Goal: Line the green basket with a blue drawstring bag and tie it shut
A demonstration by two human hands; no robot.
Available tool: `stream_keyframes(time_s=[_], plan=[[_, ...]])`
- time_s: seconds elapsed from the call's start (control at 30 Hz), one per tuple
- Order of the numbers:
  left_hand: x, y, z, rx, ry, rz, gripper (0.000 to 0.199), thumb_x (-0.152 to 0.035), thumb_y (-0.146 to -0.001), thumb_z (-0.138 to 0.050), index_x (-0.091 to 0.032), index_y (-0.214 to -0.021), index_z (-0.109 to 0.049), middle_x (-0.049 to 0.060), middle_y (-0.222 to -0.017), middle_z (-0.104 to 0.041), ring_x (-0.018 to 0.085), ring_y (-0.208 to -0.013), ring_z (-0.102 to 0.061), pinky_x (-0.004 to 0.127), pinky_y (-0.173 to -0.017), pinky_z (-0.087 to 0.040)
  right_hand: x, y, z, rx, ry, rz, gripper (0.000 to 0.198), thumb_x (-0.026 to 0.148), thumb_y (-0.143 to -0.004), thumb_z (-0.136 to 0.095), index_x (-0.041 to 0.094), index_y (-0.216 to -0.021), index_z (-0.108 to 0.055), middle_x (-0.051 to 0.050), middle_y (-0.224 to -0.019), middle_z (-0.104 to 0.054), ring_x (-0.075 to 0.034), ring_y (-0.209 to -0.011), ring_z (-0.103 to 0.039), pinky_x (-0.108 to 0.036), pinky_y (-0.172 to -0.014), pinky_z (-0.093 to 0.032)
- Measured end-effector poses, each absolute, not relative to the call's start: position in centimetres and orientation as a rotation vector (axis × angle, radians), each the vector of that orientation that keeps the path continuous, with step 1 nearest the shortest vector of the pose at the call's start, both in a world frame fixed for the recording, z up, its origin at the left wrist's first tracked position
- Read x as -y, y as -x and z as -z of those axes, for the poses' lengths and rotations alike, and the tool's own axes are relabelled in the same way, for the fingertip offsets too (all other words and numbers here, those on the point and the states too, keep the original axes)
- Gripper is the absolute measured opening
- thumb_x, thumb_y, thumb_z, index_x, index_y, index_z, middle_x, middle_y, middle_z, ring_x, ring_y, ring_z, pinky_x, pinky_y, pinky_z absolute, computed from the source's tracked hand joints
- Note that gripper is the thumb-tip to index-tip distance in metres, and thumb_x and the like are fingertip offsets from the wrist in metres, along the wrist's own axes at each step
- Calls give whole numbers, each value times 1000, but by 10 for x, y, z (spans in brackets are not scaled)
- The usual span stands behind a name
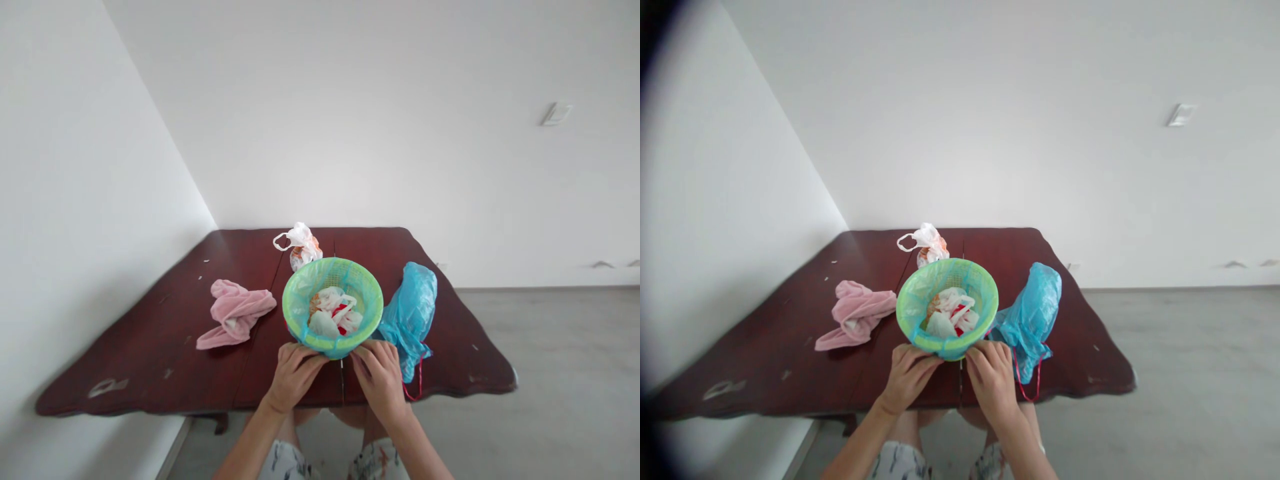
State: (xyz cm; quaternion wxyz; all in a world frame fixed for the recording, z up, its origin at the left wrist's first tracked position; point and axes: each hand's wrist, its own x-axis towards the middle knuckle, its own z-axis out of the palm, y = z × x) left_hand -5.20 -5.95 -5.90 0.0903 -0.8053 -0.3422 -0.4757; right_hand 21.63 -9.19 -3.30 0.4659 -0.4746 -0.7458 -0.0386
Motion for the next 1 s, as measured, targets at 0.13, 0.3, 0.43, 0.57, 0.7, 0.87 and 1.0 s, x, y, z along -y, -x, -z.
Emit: stream_keyframes(time_s=[0.13,0.3,0.43,0.57,0.7,0.87,1.0], plan=[[62,50,67,1095,2435,1389,7,-25,-110,-86,-30,-114,-90,5,-109,-85,25,-104,-78,43,-106,-55,93,-216,40,1877,1184,83,23,12,-114,-69,27,-127,-79,-6,-121,-83,-27,-106,-75,-45,-96,-54],[56,59,71,1085,2440,1344,21,-13,-110,-82,-30,-120,-89,2,-97,-78,21,-89,-71,38,-89,-48,92,-218,52,1917,1180,87,23,8,-115,-68,24,-127,-78,-5,-124,-83,-26,-110,-72,-43,-99,-51],[47,63,61,1037,2458,1284,18,-16,-111,-81,-31,-118,-89,2,-94,-77,22,-89,-68,39,-90,-47,88,-214,56,1955,1222,130,19,9,-113,-71,25,-121,-79,-4,-115,-81,-27,-102,-68,-43,-93,-46],[48,58,52,1006,2458,1280,17,-17,-112,-78,-31,-115,-89,2,-91,-76,23,-85,-67,40,-88,-48,89,-210,50,1952,1270,161,22,8,-109,-71,27,-113,-81,-4,-107,-77,-28,-97,-65,-42,-86,-45],[62,55,43,1010,2471,1395,13,-16,-114,-74,-26,-115,-81,6,-115,-85,25,-107,-77,42,-103,-53,97,-212,34,1936,1214,99,20,9,-111,-65,25,-116,-77,-8,-121,-78,-28,-104,-69,-43,-90,-50],[72,53,20,938,2588,1428,20,-5,-115,-62,-25,-118,-67,2,-118,-89,19,-108,-81,40,-112,-49,103,-220,12,1943,1075,112,11,15,-117,-66,24,-117,-72,-6,-107,-80,-26,-96,-71,-42,-86,-51],[71,48,-10,877,2556,1394,17,-9,-117,-57,-24,-115,-63,1,-98,-83,21,-89,-75,40,-104,-51,96,-225,-9,1950,1005,209,8,16,-117,-69,24,-117,-72,-6,-102,-79,-25,-90,-68,-41,-83,-48]])
